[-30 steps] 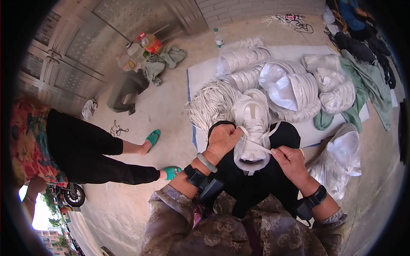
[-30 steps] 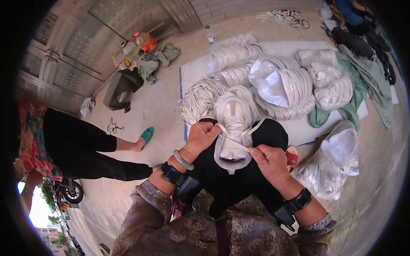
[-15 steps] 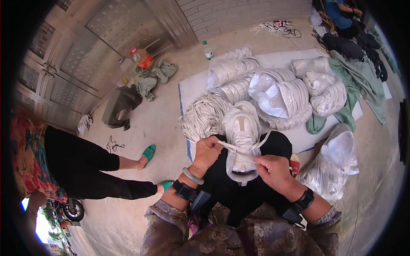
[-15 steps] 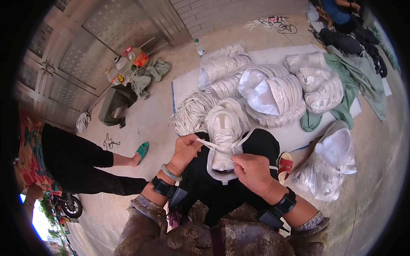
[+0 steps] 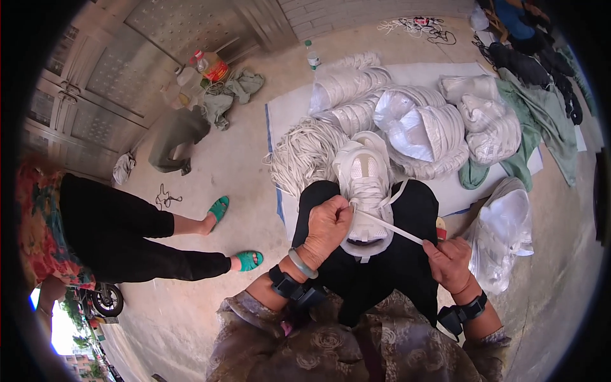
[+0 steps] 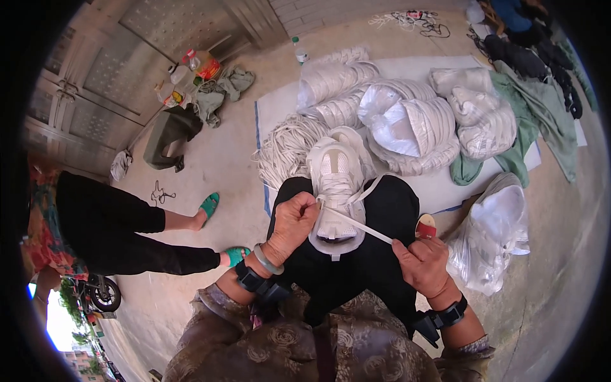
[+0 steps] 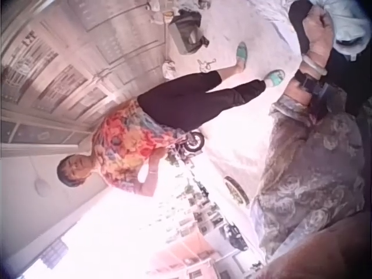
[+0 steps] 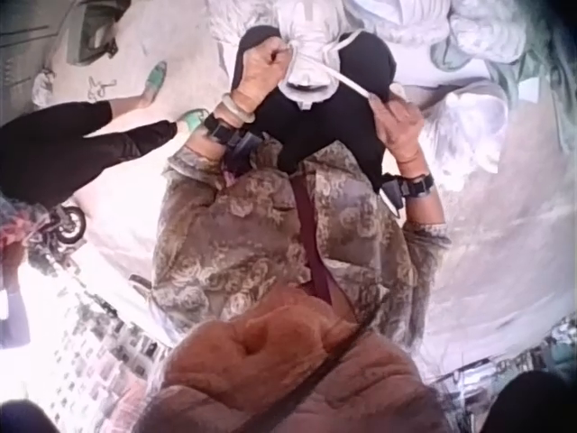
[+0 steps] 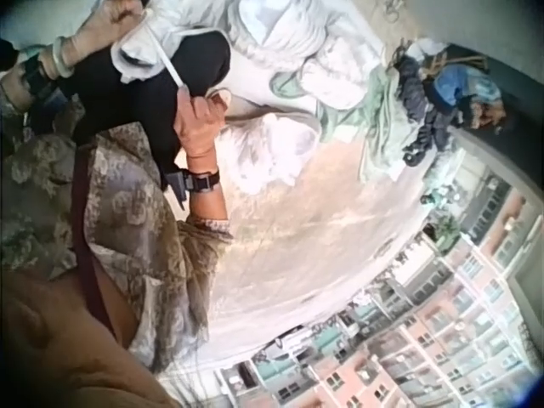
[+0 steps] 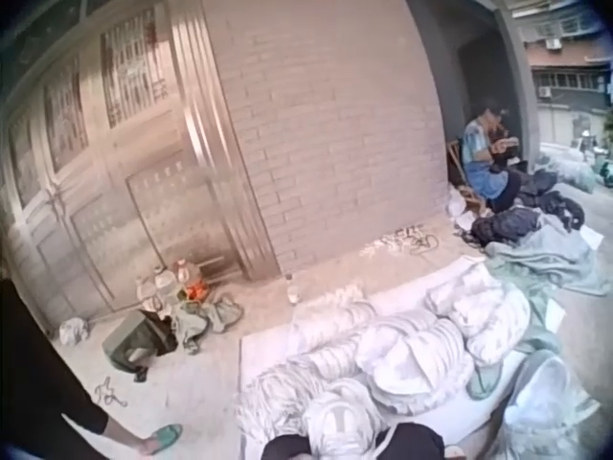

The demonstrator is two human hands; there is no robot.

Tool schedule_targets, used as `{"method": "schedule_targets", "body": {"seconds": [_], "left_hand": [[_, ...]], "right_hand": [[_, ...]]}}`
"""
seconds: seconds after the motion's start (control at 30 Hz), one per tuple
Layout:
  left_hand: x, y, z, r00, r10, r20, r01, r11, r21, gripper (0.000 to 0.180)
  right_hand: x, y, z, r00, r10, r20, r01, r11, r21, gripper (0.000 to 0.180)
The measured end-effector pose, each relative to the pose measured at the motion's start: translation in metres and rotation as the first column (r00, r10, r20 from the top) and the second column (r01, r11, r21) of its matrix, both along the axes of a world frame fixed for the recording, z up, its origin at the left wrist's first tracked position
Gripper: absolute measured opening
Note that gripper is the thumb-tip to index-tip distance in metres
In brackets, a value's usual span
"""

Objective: Insert laces into shoe eyelets and prepare shoes for packaging.

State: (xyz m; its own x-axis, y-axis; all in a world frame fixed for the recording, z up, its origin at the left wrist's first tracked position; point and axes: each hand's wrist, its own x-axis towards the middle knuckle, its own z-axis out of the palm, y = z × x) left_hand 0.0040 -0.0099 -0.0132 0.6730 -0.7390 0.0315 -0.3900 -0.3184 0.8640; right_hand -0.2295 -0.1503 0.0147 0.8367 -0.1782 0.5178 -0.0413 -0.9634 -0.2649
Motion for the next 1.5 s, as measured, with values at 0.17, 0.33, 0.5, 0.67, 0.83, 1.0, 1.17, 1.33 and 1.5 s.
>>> {"method": "schedule_targets", "body": {"seconds": [0.17, 0.33, 0.5, 0.67, 0.83, 1.0, 1.17, 1.33, 1.5], "left_hand": [[0.001, 0.006, -0.003, 1.000, 0.014, -0.021, -0.015, 0.999, -0.045, 0.010], [0.005, 0.004, -0.004, 0.999, -0.012, -0.043, 0.012, 1.000, -0.003, 0.008], [0.006, 0.004, -0.007, 0.999, -0.012, 0.031, 0.011, 0.999, 0.041, 0.011], [0.005, 0.001, -0.013, 0.999, 0.036, -0.032, -0.038, 0.998, -0.050, 0.014], [0.006, 0.001, -0.010, 0.999, 0.030, 0.023, -0.029, 0.999, -0.036, 0.012], [0.008, 0.000, -0.008, 0.998, 0.026, 0.058, -0.023, 0.999, -0.049, 0.012], [0.005, 0.001, -0.006, 0.999, 0.010, 0.047, -0.009, 1.000, -0.028, 0.016], [0.003, 0.006, -0.004, 0.998, -0.048, 0.030, 0.046, 0.997, 0.054, 0.031], [0.003, 0.007, 0.006, 1.000, -0.014, -0.022, 0.017, 0.993, 0.119, 0.034]], "right_hand": [[0.010, 0.011, -0.009, 0.996, -0.030, -0.084, 0.079, 0.722, 0.688, 0.020], [0.054, 0.009, -0.012, 0.987, -0.025, -0.161, 0.151, 0.510, 0.847, 0.016], [0.084, 0.016, -0.012, 0.976, -0.051, -0.211, 0.194, 0.643, 0.741, 0.030], [0.082, 0.023, -0.008, 0.952, -0.095, -0.290, 0.266, 0.723, 0.637, 0.039], [0.078, 0.023, -0.006, 0.954, -0.108, -0.279, 0.276, 0.678, 0.681, 0.038], [0.078, 0.024, -0.008, 0.953, -0.115, -0.280, 0.281, 0.680, 0.677, 0.037], [0.077, 0.024, -0.015, 0.979, -0.113, -0.172, 0.199, 0.725, 0.659, 0.031], [0.066, 0.020, -0.020, 0.987, -0.132, -0.094, 0.161, 0.736, 0.658, 0.020], [0.045, 0.006, -0.009, 0.966, -0.148, -0.211, 0.255, 0.672, 0.695, 0.021]]}}
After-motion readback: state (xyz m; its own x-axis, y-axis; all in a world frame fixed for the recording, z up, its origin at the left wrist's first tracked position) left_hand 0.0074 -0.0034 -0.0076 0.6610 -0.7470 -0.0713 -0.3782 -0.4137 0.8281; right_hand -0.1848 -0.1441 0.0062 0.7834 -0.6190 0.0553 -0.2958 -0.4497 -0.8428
